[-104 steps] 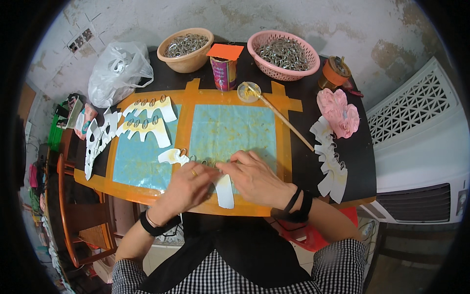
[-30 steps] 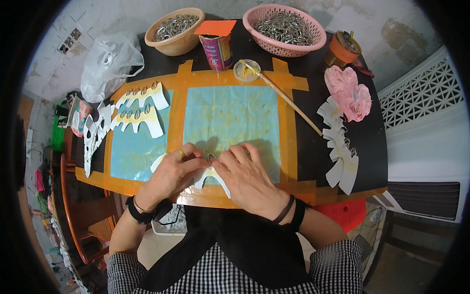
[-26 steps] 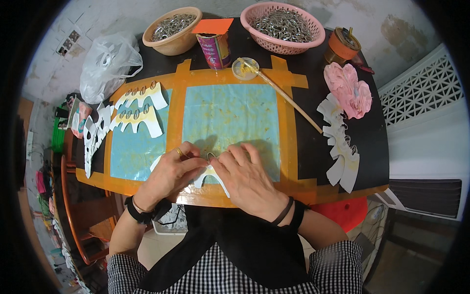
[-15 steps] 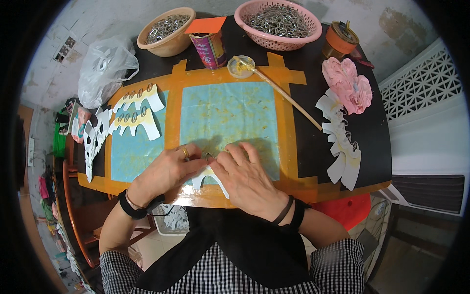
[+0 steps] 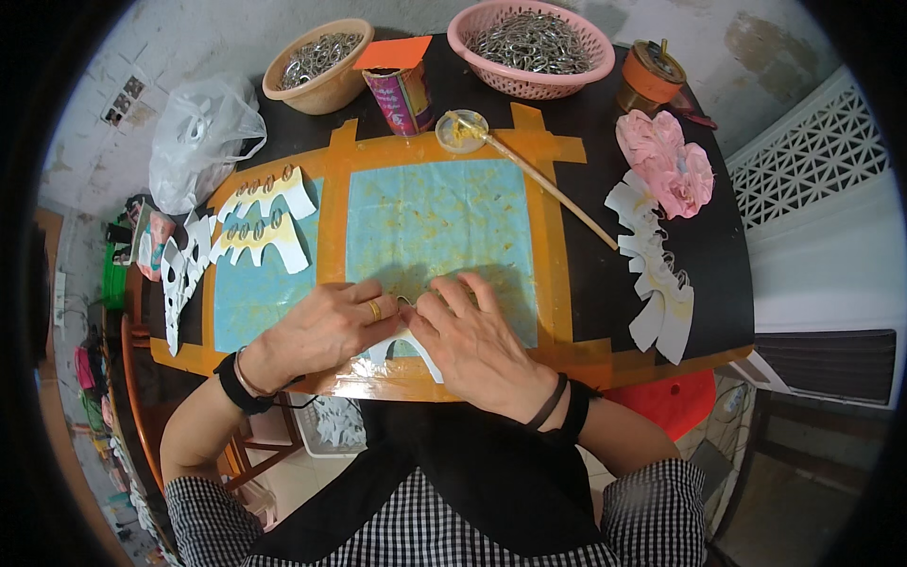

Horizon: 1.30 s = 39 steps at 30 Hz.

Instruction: Apply adhesive and metal buckles/eyelets to white shoe upper components.

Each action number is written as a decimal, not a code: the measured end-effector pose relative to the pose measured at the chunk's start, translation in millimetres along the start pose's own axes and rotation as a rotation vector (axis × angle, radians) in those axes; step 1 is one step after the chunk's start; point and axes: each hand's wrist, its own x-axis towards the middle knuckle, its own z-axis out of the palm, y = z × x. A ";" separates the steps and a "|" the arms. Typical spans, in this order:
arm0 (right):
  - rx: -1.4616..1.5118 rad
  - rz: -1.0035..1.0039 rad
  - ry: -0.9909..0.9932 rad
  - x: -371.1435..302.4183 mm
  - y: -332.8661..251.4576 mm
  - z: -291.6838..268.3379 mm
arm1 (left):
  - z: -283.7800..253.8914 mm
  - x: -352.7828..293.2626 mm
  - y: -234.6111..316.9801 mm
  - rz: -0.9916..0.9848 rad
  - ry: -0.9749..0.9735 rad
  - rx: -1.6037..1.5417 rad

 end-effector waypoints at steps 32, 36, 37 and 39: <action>0.054 0.044 -0.037 -2.8 1.7 0.5 | 22.6 -25.2 -5.5 0.230 0.090 0.220; 0.094 0.029 -0.026 -1.3 5.4 -1.9 | 25.9 -24.1 11.2 0.056 0.183 0.048; 0.121 0.033 -0.023 -0.4 7.1 -2.7 | 24.4 -23.0 17.2 -0.025 0.209 0.006; 0.150 0.027 -0.027 1.7 11.3 -3.6 | 25.1 -17.2 26.0 -0.119 0.239 -0.036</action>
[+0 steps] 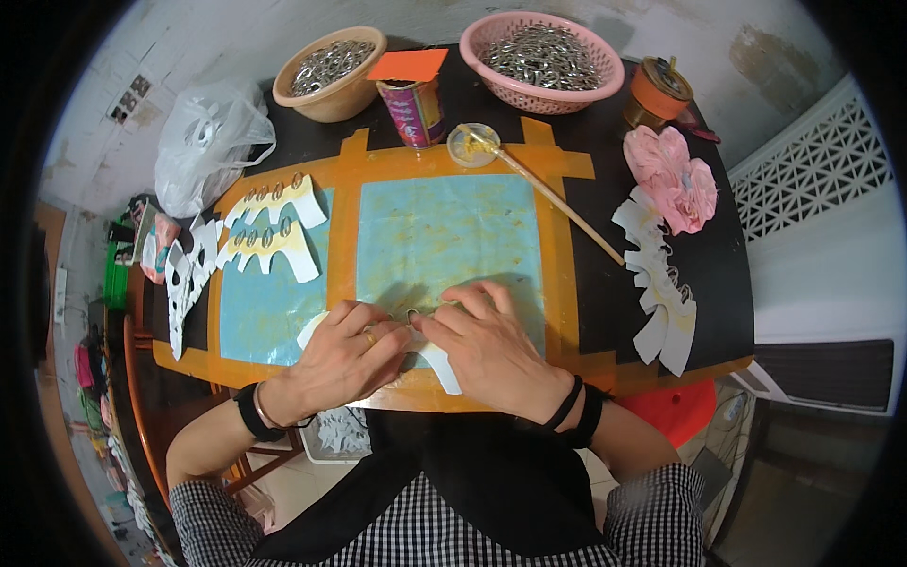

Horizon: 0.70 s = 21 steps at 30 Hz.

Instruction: Apply adhesive and metal buckles/eyelets to white shoe upper components.

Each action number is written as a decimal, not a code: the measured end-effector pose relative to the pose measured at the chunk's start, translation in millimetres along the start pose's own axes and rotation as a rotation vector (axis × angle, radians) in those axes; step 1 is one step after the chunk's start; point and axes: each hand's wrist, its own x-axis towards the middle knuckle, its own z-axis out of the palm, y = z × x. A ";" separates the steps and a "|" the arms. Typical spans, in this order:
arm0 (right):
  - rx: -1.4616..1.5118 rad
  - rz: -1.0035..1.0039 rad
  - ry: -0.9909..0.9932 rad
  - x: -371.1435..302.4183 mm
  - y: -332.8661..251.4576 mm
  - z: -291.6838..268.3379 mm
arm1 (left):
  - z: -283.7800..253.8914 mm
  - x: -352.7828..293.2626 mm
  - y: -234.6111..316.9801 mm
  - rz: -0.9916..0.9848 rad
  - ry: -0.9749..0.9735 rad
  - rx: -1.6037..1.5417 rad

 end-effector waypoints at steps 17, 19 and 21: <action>0.061 -0.102 0.079 21.8 17.2 -2.5 | 39.7 10.8 39.4 -0.515 0.345 -0.008; 0.053 -0.104 0.088 22.6 15.3 -1.2 | 43.1 10.1 42.1 -0.529 0.363 -0.005; -0.013 -0.142 0.081 22.4 16.7 1.3 | 42.6 11.0 44.8 -0.543 0.380 -0.002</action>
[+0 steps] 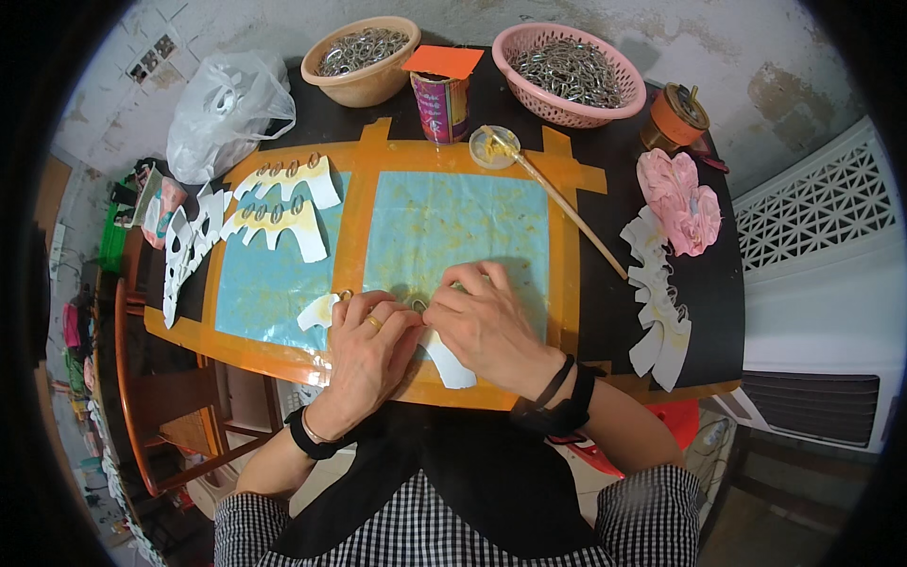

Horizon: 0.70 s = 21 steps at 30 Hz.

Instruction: Apply adhesive and metal buckles/eyelets to white shoe upper components.

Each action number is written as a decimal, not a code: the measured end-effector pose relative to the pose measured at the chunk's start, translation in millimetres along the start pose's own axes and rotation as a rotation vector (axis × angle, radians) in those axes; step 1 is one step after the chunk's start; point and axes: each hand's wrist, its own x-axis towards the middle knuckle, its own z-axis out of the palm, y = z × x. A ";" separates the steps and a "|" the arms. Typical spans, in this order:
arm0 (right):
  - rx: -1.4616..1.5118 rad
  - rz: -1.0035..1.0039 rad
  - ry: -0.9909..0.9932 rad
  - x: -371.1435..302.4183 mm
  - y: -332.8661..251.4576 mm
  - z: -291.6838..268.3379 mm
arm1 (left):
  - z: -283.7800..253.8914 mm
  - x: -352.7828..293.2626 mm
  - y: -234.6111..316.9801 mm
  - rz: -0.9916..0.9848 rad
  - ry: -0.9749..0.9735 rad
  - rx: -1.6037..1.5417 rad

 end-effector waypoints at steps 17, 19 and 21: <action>-0.209 -0.162 -0.023 -1.7 -3.9 -1.3 | -1.8 -6.8 0.9 0.056 -0.032 0.094; -0.231 -0.185 -0.038 -1.2 -5.4 -1.4 | -2.2 -7.7 -1.5 0.076 -0.032 0.096; -0.277 -0.228 -0.058 -1.4 -7.2 -3.7 | -3.5 -8.5 -4.0 0.094 -0.036 0.098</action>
